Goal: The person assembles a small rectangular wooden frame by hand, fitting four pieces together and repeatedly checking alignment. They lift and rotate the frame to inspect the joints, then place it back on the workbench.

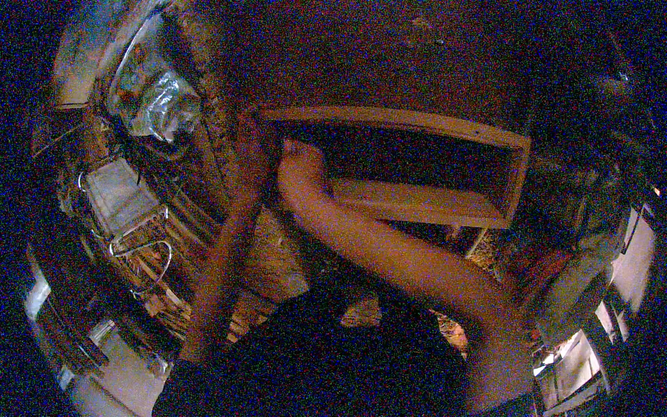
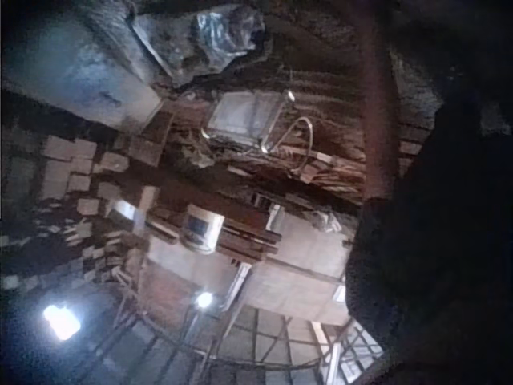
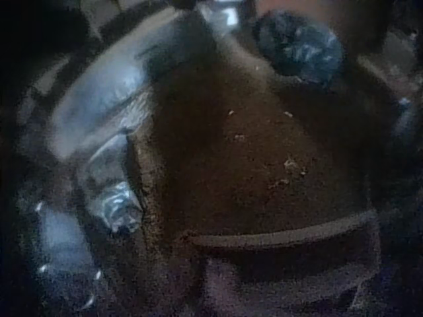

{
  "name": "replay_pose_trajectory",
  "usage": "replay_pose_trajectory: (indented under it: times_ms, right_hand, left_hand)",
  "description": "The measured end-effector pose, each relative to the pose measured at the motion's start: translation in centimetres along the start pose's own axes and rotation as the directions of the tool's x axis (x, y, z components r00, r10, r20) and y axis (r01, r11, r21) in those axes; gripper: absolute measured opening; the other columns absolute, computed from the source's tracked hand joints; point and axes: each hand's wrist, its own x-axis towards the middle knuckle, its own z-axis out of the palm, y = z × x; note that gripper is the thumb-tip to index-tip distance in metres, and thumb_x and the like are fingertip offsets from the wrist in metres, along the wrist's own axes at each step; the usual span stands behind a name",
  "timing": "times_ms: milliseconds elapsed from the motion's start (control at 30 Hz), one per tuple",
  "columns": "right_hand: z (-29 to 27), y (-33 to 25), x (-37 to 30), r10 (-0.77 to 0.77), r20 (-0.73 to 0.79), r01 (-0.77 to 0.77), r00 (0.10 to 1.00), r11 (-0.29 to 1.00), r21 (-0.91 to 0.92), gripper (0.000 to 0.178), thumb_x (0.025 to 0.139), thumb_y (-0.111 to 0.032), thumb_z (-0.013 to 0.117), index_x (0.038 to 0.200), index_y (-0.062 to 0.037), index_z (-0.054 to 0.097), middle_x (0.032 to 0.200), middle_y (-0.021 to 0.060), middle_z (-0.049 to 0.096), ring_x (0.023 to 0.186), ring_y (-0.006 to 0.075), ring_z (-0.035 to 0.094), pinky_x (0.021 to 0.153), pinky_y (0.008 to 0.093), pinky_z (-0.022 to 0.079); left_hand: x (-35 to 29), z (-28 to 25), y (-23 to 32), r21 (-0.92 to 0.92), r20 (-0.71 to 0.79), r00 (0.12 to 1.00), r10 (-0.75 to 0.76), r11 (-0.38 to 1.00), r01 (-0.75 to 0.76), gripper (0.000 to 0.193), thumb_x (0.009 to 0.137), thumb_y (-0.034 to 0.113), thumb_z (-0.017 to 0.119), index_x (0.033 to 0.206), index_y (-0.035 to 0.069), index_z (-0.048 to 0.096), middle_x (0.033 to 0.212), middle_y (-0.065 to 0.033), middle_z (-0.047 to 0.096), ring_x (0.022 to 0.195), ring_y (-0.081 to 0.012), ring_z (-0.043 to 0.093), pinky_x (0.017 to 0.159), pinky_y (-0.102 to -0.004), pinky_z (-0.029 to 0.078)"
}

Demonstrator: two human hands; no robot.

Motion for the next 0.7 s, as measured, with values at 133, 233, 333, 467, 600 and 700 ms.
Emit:
replay_pose_trajectory:
  times_ms: [133,233,333,467,600,700]
  right_hand:
    - [-2.4,1.5,-0.8,0.067,0.092,-0.104,0.993,0.868,0.485,0.028,0.106,-0.024,0.047,0.106,-0.0029,0.066,0.093,0.0103,0.068,0.087,0.0220,0.065,0.074,0.0401,0.053]
    - [-4.1,3.7,0.4,0.331,0.174,-0.341,0.927,0.557,0.757,0.026,0.107,-0.023,0.045,0.115,-0.0037,0.062,0.095,0.0104,0.066,0.089,0.0225,0.065,0.078,0.0394,0.054]
    - [-3.8,7.5,4.4,0.154,0.023,-0.126,0.988,0.697,0.706,0.026,0.106,-0.020,0.046,0.118,-0.0011,0.059,0.097,0.0129,0.065,0.091,0.0241,0.064,0.083,0.0386,0.054]
    - [-2.3,12.8,8.8,-0.548,-0.180,0.545,0.817,0.835,-0.068,0.023,0.102,-0.012,0.052,0.118,0.0039,0.057,0.097,0.0157,0.066,0.087,0.0260,0.065,0.084,0.0387,0.055]
    - [-11.3,12.6,7.8,-0.354,-0.116,0.359,0.928,0.933,0.021,0.023,0.101,-0.009,0.052,0.119,0.0052,0.055,0.103,0.0178,0.064,0.093,0.0277,0.063,0.089,0.0404,0.054]
    - [-19.9,9.7,4.8,0.042,-0.132,0.026,0.990,0.878,0.478,0.022,0.102,-0.010,0.047,0.118,0.0037,0.053,0.110,0.0191,0.062,0.102,0.0289,0.061,0.096,0.0431,0.051]
  left_hand:
    - [-0.2,0.4,-0.5,-0.122,0.003,0.999,-0.040,0.992,0.040,0.048,0.110,0.040,0.027,0.120,0.002,0.056,0.112,-0.0174,0.059,0.105,-0.0325,0.056,0.100,-0.0412,0.041]
    - [-0.2,0.4,-0.3,-0.007,0.009,1.000,0.011,1.000,-0.011,0.046,0.110,0.037,0.028,0.122,0.002,0.056,0.113,-0.0190,0.059,0.107,-0.0344,0.057,0.100,-0.0415,0.041]
    - [-0.2,-0.1,0.3,0.053,0.044,0.998,-0.034,0.998,0.032,0.045,0.109,0.035,0.028,0.122,0.001,0.056,0.116,-0.0206,0.059,0.109,-0.0368,0.058,0.100,-0.0425,0.042]
    - [-0.5,-0.9,1.2,0.524,0.047,0.958,0.282,0.810,-0.264,0.043,0.109,0.032,0.029,0.124,0.002,0.056,0.119,-0.0209,0.059,0.111,-0.0390,0.057,0.100,-0.0443,0.043]
    - [-0.9,-1.0,1.3,0.288,0.002,0.994,0.112,0.951,-0.108,0.039,0.108,0.027,0.031,0.126,0.003,0.056,0.123,-0.0208,0.058,0.115,-0.0399,0.055,0.103,-0.0452,0.042]
    - [-1.0,-0.9,0.4,0.358,-0.029,0.960,0.277,0.900,-0.249,0.039,0.108,0.028,0.032,0.128,0.003,0.055,0.123,-0.0209,0.058,0.117,-0.0378,0.055,0.104,-0.0438,0.041]
